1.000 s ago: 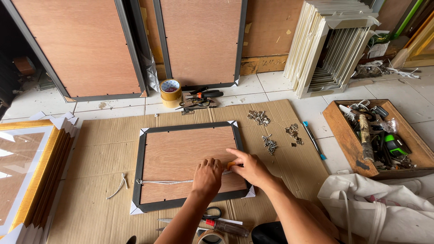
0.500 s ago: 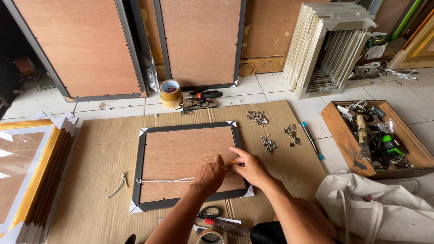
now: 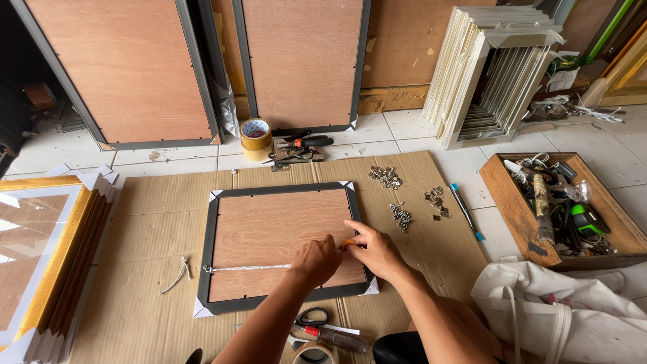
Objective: The person assembles a picture frame by using a screwdriver to secure the backing, then attaches a hanging wire to the frame by twisting it through metal eyelets.
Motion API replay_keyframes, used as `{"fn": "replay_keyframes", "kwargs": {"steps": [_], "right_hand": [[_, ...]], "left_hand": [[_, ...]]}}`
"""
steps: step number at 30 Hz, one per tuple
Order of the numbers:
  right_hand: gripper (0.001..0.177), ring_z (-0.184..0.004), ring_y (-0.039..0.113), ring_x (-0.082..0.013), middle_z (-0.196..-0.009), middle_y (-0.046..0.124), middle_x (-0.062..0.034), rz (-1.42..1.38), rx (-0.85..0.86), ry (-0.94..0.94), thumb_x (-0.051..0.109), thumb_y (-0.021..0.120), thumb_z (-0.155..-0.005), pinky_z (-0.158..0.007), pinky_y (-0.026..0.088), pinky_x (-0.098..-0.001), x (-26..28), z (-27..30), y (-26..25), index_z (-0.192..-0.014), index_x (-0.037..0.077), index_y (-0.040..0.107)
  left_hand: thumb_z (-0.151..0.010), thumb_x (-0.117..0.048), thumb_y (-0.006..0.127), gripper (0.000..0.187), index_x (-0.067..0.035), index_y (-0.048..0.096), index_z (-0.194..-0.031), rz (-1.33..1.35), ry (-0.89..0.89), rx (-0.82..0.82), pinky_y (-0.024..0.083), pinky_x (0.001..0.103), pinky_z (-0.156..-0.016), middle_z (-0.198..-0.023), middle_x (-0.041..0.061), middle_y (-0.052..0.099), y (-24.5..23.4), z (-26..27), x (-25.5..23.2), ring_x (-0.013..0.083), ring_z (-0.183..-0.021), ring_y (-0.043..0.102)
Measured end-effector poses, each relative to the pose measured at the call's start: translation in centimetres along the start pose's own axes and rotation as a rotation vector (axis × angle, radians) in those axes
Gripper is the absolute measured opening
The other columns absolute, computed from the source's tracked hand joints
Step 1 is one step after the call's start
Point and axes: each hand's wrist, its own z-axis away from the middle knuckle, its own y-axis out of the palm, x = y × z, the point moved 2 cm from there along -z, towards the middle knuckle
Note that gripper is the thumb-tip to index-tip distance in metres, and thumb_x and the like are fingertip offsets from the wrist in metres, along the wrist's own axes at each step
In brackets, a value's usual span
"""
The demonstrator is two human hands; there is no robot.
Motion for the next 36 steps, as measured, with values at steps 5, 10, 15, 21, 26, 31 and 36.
{"fn": "replay_keyframes", "kwargs": {"steps": [5,10,15,21,26,31,36], "right_hand": [[0.07,-0.124,0.079,-0.0342,-0.124,0.089,-0.0031,0.038,0.022,0.019,0.029,0.077,-0.097,-0.108,0.061,-0.0486,-0.5,-0.7,0.2,-0.164,0.04,0.063],[0.071,-0.124,0.08,-0.0322,-0.124,0.089,-0.0003,0.09,0.023,0.024,0.027,0.076,-0.098,-0.108,0.062,-0.046,-0.6,-0.8,0.9,-0.166,0.044,0.061],[0.073,-0.128,0.079,-0.0316,-0.124,0.09,0.0023,-0.003,0.048,0.044,0.029,0.078,-0.094,-0.112,0.06,-0.0475,0.0,-0.6,0.6,-0.164,0.041,0.063],[0.071,-0.127,0.079,-0.0304,-0.125,0.089,0.0029,0.023,0.047,0.06,0.03,0.077,-0.096,-0.111,0.06,-0.0462,0.7,-0.2,0.8,-0.164,0.043,0.063],[0.07,-0.126,0.079,-0.0308,-0.126,0.089,0.0007,0.012,0.025,0.086,0.032,0.079,-0.094,-0.11,0.061,-0.0463,0.2,-0.6,1.0,-0.163,0.038,0.064],[0.069,-0.123,0.081,-0.0268,-0.133,0.087,0.0059,-0.005,-0.061,0.118,0.031,0.081,-0.091,-0.108,0.064,-0.0418,-0.8,-1.1,2.0,-0.158,0.038,0.067],[0.02,-0.101,0.083,-0.0252,-0.117,0.081,0.0001,0.113,-0.334,-0.116,0.016,0.094,-0.082,-0.089,0.069,-0.0383,-2.7,-1.5,2.0,-0.097,0.025,0.084]], "left_hand": [[-0.092,-0.031,0.069,0.032,-0.019,0.079,-0.12,0.222,0.126,-0.08,0.067,0.05,-0.086,-0.102,0.009,0.083,0.4,0.0,2.4,0.036,-0.105,0.083],[-0.092,-0.03,0.078,0.027,-0.017,0.085,-0.115,0.363,0.125,-0.154,0.066,0.051,-0.078,-0.093,0.016,0.084,1.7,-0.4,3.2,0.0383,-0.096,0.084],[-0.086,-0.038,0.088,0.028,-0.02,0.089,-0.107,0.448,0.106,-0.192,0.063,0.049,-0.075,-0.088,0.012,0.083,3.1,-1.8,4.0,0.0344,-0.091,0.083],[-0.086,-0.041,0.09,0.029,-0.02,0.09,-0.106,0.473,0.098,-0.195,0.062,0.049,-0.074,-0.086,0.011,0.082,4.0,-2.7,4.5,0.032,-0.09,0.082],[-0.096,-0.037,0.082,0.017,-0.024,0.09,-0.103,0.467,0.088,-0.206,0.065,0.041,-0.077,-0.087,0.007,0.084,2.8,-1.9,3.7,0.0278,-0.09,0.083],[-0.098,-0.038,0.073,0.019,-0.027,0.088,-0.097,0.536,0.068,-0.177,0.065,0.041,-0.082,-0.087,0.005,0.083,2.8,-1.8,3.6,0.0268,-0.091,0.081],[-0.092,-0.056,0.066,0.028,-0.038,0.087,-0.095,0.447,-0.096,-0.113,0.064,0.045,-0.09,-0.096,0.003,0.083,2.4,-2.1,3.5,0.0294,-0.105,0.08]]}}
